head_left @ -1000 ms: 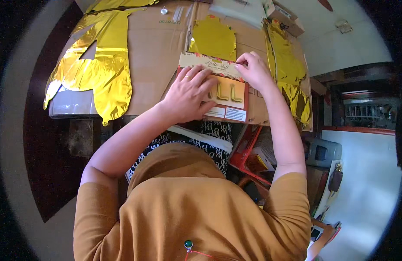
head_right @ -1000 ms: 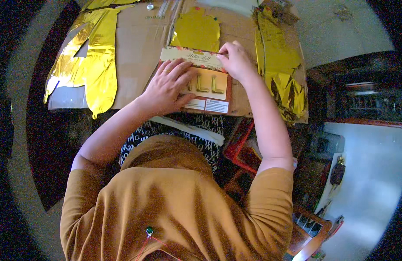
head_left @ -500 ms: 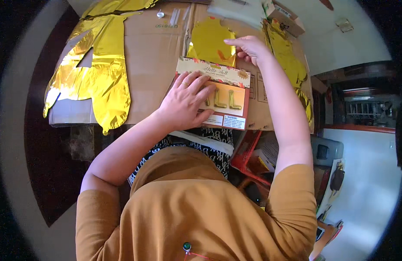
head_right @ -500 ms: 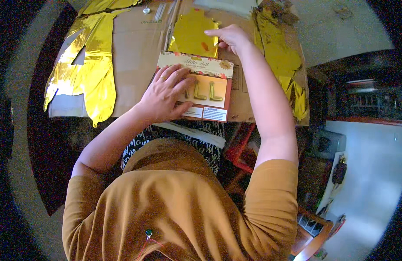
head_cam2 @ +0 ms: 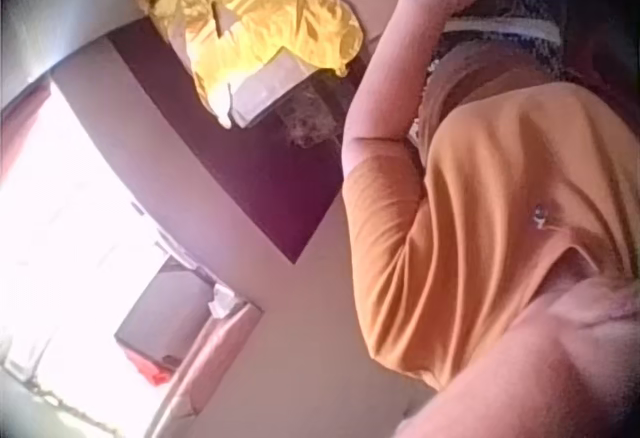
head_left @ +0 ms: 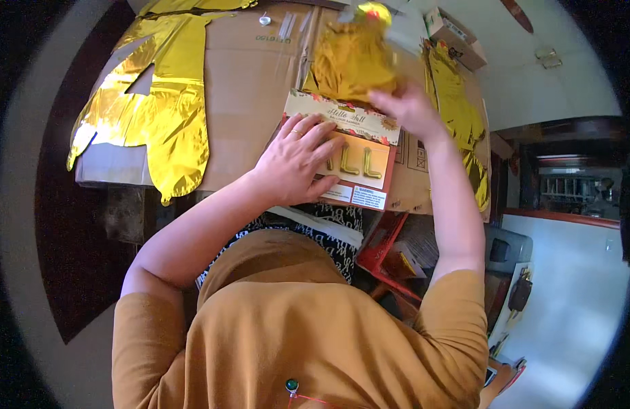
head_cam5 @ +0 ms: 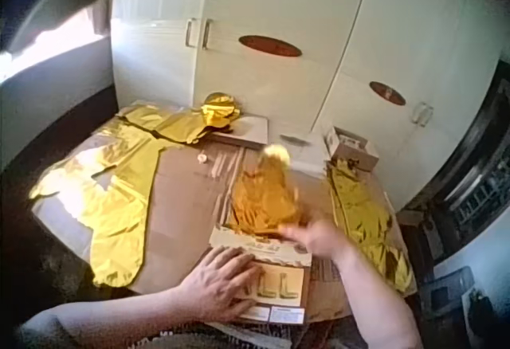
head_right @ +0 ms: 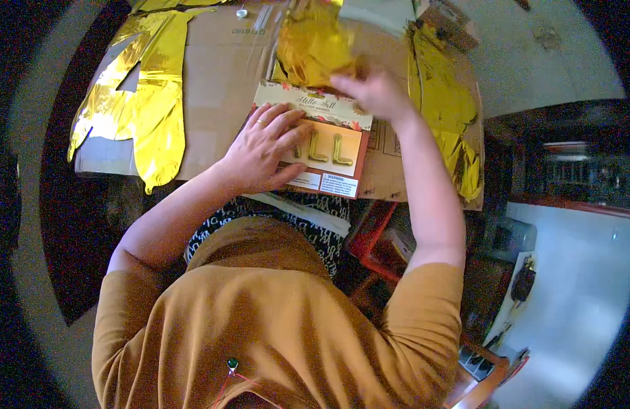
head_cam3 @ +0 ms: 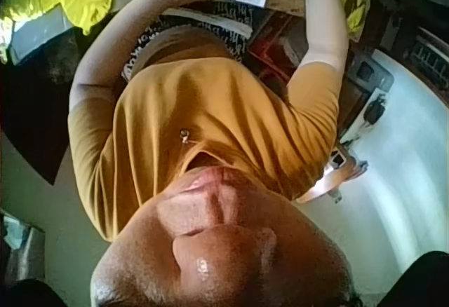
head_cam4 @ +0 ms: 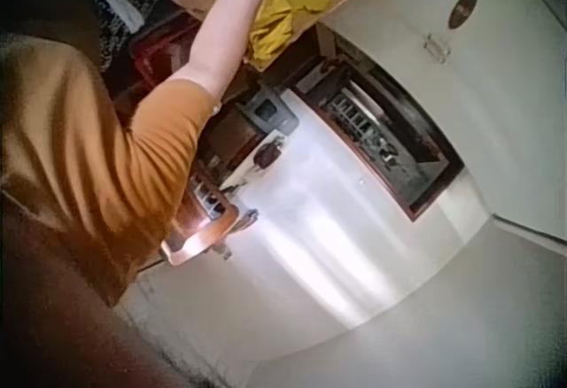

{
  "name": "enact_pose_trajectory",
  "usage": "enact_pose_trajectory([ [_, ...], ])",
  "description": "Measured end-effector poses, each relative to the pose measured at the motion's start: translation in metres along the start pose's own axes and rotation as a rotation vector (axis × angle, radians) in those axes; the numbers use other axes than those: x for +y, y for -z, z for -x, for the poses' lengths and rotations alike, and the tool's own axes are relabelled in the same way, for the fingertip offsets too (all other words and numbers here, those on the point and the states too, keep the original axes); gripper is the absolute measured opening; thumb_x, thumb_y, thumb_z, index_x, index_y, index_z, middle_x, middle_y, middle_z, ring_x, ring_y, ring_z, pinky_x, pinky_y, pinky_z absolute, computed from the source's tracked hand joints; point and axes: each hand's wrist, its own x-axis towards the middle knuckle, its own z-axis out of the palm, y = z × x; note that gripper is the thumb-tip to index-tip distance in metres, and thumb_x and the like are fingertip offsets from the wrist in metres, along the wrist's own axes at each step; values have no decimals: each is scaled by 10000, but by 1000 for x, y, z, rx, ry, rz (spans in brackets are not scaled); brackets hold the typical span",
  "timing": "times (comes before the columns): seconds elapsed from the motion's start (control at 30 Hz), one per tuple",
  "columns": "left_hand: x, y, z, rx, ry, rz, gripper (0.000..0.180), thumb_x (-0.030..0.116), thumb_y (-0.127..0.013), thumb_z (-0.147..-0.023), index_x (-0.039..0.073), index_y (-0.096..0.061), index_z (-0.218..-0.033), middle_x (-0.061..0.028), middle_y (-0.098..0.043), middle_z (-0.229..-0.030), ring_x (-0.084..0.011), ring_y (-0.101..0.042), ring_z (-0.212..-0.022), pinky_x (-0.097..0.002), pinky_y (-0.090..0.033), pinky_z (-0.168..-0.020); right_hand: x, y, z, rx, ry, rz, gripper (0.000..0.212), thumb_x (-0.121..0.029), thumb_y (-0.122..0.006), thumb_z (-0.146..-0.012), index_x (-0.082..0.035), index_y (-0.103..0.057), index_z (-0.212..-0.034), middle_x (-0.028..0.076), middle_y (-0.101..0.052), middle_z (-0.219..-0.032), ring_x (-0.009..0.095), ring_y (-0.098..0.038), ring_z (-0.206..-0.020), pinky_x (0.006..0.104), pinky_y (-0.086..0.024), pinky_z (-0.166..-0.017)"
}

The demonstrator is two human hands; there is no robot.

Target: Folding and placing gold foil balloons into individual packaging sleeves with cardboard inserts.

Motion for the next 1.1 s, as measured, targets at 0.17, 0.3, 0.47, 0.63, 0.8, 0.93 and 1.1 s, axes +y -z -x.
enact_pose_trajectory([
  [0.17,-9,-3,6,47,-122,-49,650,415,-721,-760,113,-561,-1312,-145,-531,-1349,-370,-420,-1329,-568,-272,-1144,21,-32,52,-132,574,818,350,82,-607,-696,-42,-548,-1018,133,-646,-1289,381,-586,-1228,445,-481,-1063],
  [0.3,7,10,5,87,75,-192,599,389,-747,-699,112,-607,-1212,-129,-579,-1218,-354,-502,-1205,-539,-325,-1091,30,-33,59,-107,574,731,487,131,-634,-640,-56,-530,-1078,120,-610,-1347,376,-545,-1281,485,-443,-1098],
  [0.47,-30,44,9,185,282,41,383,290,-646,-792,60,-623,-1096,-152,-586,-1029,-345,-553,-1028,-490,-397,-948,27,-33,60,-114,548,708,418,81,-650,-663,-47,-553,-1049,124,-615,-1335,383,-546,-1275,482,-437,-1102],
  [0.63,-44,30,-35,141,-90,128,638,401,-559,-944,33,-428,-1449,-204,-438,-1488,-366,-379,-1405,-474,-269,-1173,15,-28,61,-199,459,635,373,-76,-693,-688,-40,-601,-1048,185,-603,-1330,399,-529,-1282,477,-411,-1113],
  [0.8,-45,-2,-21,-150,-130,-276,740,481,-464,-978,-37,-333,-1490,-224,-325,-1568,-352,-303,-1464,-514,-216,-1197,-6,-7,59,-271,78,129,346,-242,-667,-771,-28,-621,-1039,199,-552,-1402,344,-487,-1339,452,-347,-1150],
  [0.93,-45,-5,-19,-104,-155,-313,760,518,-433,-972,-42,-357,-1480,-218,-344,-1561,-336,-315,-1462,-500,-218,-1199,-16,-59,45,134,105,405,601,-425,-565,-969,-19,-488,-1405,207,-380,-1547,340,-346,-1445,473,-236,-1199],
  [1.1,-42,-3,-16,-125,-132,-324,790,550,-427,-971,-51,-353,-1479,-242,-347,-1551,-356,-321,-1456,-506,-212,-1198,18,-102,57,64,9,981,877,-658,-287,-992,-18,-141,-1575,216,-125,-1639,349,-103,-1528,550,-35,-1213],
])
